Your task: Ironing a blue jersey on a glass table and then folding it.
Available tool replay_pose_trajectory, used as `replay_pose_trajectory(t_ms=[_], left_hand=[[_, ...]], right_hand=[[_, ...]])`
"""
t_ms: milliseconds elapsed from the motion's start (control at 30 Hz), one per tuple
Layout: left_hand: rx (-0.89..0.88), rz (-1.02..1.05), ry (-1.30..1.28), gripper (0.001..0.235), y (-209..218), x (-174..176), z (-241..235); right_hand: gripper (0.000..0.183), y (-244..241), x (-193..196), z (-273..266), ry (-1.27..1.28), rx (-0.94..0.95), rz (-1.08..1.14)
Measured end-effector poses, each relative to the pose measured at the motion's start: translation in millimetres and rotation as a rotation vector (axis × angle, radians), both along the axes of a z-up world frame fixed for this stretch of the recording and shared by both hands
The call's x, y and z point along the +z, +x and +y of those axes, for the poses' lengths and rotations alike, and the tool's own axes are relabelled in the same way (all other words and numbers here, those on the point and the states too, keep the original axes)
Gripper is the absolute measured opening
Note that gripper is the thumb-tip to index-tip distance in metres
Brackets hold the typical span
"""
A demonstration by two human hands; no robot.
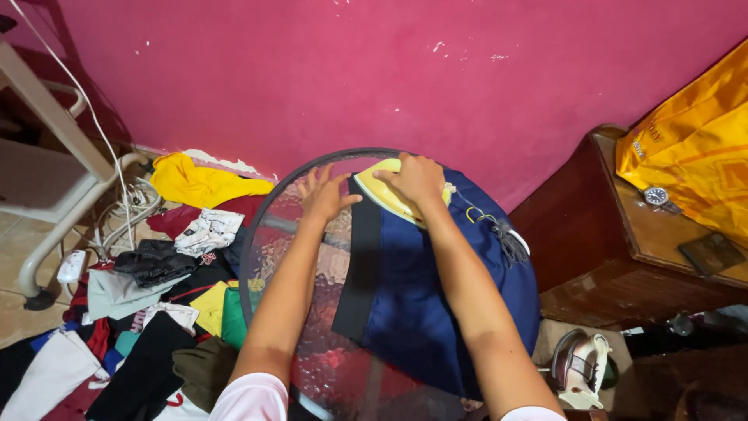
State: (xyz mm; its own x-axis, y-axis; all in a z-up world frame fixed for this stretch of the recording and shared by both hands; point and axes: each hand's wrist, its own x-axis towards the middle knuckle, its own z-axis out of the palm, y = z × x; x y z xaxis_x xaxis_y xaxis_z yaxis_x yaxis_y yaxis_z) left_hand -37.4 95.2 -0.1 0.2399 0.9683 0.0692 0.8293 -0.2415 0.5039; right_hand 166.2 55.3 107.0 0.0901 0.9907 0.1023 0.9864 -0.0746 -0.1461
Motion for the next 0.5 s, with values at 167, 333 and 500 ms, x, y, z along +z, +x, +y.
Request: replay_pose_trajectory(t_ms=[167, 333, 500], left_hand=[[0.014, -0.008, -0.043, 0.067, 0, -3, 4], [0.013, 0.003, -0.047, 0.07, 0, -19, 16], [0.002, 0.006, -0.052, 0.07, -1, -24, 21]], right_hand=[[0.075, -7, -1, 3, 0.007, 0.025, -0.023], [0.075, -12, -5, 5, 0.032, -0.024, 0.008], [0.074, -12, 0, 8, -0.015, -0.037, 0.019]])
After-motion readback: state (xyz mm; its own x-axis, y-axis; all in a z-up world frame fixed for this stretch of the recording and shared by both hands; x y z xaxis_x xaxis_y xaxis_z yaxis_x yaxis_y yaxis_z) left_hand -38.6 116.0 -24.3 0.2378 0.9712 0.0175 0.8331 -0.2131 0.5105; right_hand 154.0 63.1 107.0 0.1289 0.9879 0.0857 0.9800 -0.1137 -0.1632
